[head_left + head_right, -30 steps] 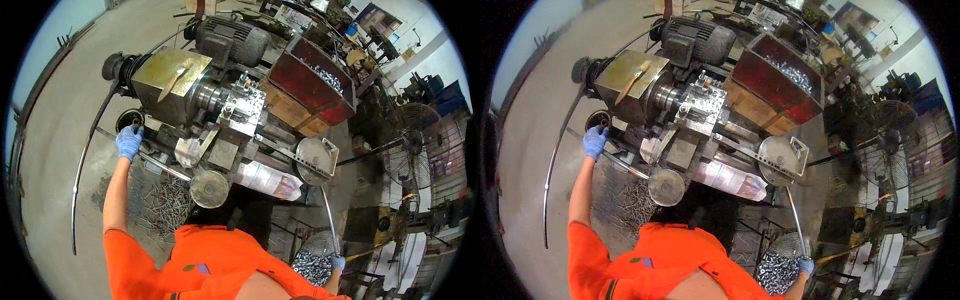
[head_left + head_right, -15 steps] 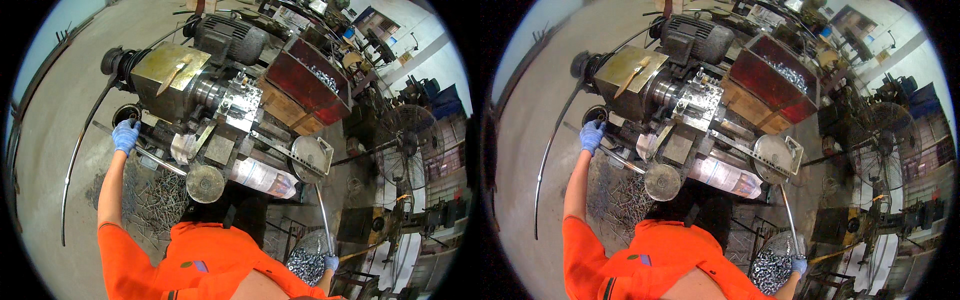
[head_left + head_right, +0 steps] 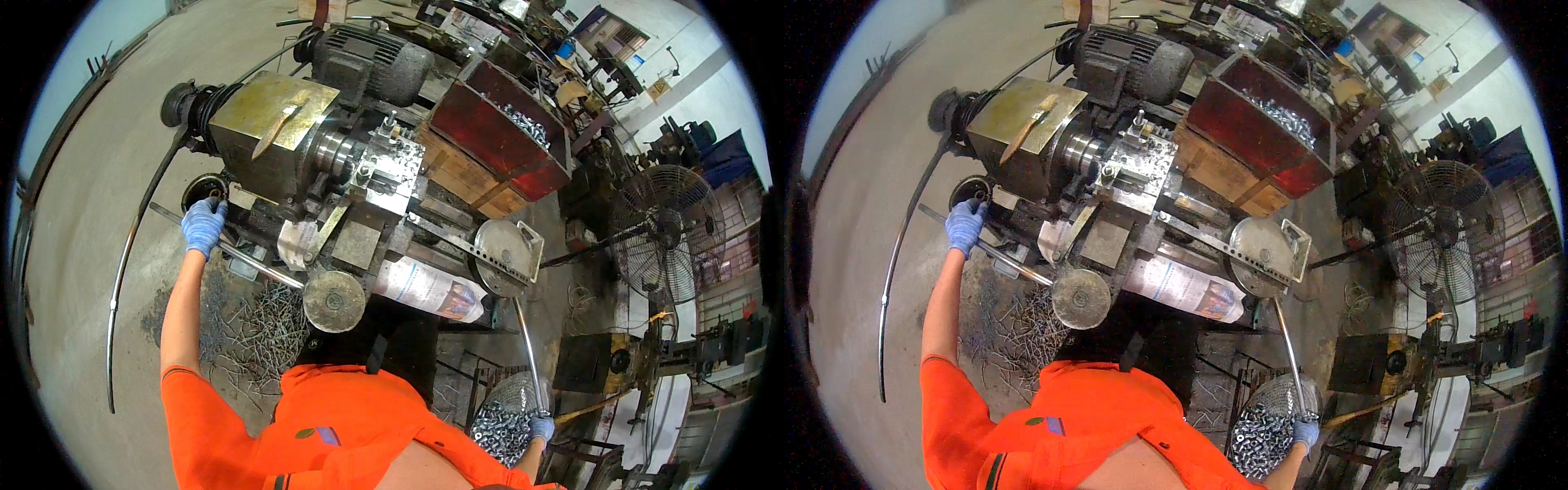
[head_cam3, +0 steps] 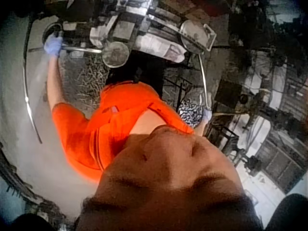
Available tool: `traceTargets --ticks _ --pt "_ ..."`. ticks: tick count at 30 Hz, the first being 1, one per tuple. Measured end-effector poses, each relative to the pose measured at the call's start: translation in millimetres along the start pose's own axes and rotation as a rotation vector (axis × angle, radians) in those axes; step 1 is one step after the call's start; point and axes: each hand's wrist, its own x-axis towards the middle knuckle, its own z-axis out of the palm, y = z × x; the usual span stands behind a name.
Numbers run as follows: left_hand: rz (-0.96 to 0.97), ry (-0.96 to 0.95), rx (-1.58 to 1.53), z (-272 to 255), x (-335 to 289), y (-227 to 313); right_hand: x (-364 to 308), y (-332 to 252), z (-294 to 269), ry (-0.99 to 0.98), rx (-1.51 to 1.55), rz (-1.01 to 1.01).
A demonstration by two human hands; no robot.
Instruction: The person machines metal parts using a lathe by placing pieces into the machine, operating control levers, and then moving finished parts into a basket.
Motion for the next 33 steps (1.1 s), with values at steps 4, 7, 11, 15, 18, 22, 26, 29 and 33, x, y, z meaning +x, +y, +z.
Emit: traceTargets --ticks 4,7,11,15,18,22,26,29,33 --pt "-0.005 0.009 0.008 -1.9 -1.8 1.9 -1.4 1.6 3.3 0.005 0.007 -0.024" --pt "-0.009 0.016 0.006 -2.7 -4.0 1.9 -13.3 -14.0 -12.0 -0.023 -0.016 -0.013" --pt "0.002 0.005 0.011 -1.4 -2.4 1.4 -15.3 -12.4 -14.4 -0.051 -0.014 0.032" --pt "0.018 0.028 0.018 1.5 -1.4 0.1 -4.4 4.0 3.4 -0.005 0.037 -0.024" --pt "0.021 0.047 0.014 2.5 -2.3 -0.6 1.2 10.2 12.7 0.010 0.045 -0.030" --pt "0.014 0.024 0.008 -0.6 -3.3 1.1 1.0 11.3 11.7 -0.042 0.010 0.008" --pt "0.023 0.026 0.006 -0.1 -3.3 0.9 -2.6 6.0 7.0 -0.076 -0.040 0.092" --pt "0.040 0.050 -0.003 4.1 -3.8 -0.1 -9.1 9.0 11.4 0.038 -0.006 -0.008" --pt "0.034 0.069 0.000 10.6 -2.3 -9.8 -39.7 -28.4 -34.6 -0.062 0.058 -0.003"
